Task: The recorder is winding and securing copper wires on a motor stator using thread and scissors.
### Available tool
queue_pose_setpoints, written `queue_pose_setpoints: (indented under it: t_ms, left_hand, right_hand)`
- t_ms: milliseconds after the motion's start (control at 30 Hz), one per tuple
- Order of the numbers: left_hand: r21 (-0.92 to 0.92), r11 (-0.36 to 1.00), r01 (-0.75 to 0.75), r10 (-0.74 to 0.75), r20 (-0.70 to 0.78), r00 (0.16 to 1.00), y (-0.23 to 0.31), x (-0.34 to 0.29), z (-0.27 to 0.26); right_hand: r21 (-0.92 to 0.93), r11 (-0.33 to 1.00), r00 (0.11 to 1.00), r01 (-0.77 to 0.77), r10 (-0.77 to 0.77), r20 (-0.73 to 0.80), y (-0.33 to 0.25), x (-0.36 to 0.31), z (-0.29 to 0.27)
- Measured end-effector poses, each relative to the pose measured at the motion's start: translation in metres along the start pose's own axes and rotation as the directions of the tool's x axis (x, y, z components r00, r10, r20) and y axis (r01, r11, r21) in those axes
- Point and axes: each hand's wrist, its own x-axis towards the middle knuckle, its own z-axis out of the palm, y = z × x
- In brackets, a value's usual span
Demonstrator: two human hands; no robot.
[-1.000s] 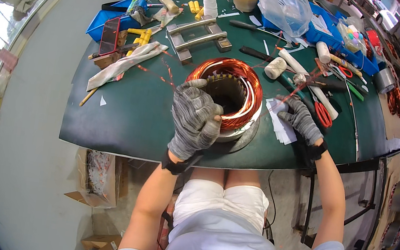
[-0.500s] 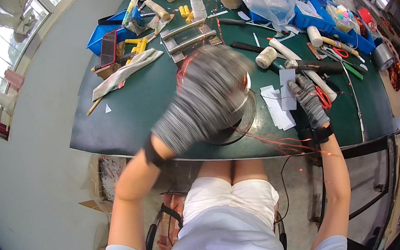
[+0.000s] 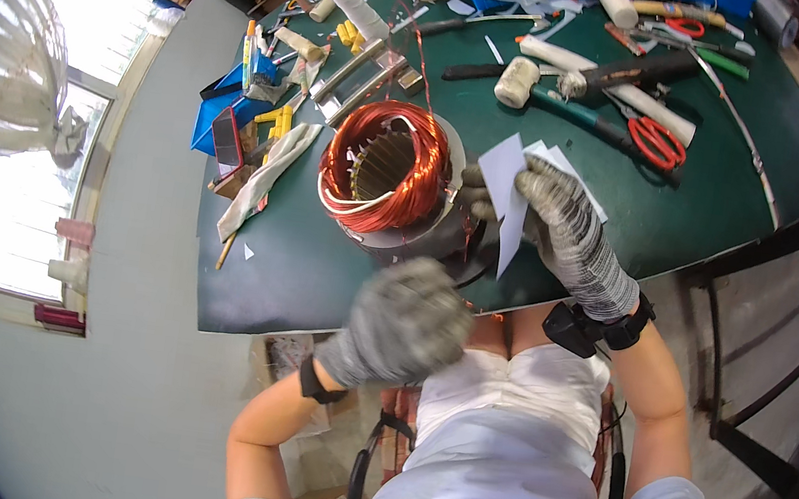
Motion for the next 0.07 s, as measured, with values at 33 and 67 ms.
queue_pose_setpoints:
  t_ms: [33, 67]
  left_hand:
    - [0.096, 0.988, 0.123, -0.112, -0.117, 0.987, -0.009, -0.003, -0.008]
    - [0.184, 0.948, 0.258, -0.211, -0.243, 0.947, -0.022, -0.007, -0.016]
  right_hand:
    - [-0.364, 0.903, 0.968, 0.229, -0.251, -0.014, 0.011, 0.0, -0.007]
    - [-0.671, 0.631, 0.88, 0.388, -0.47, 0.068, 0.02, 0.0, -0.015]
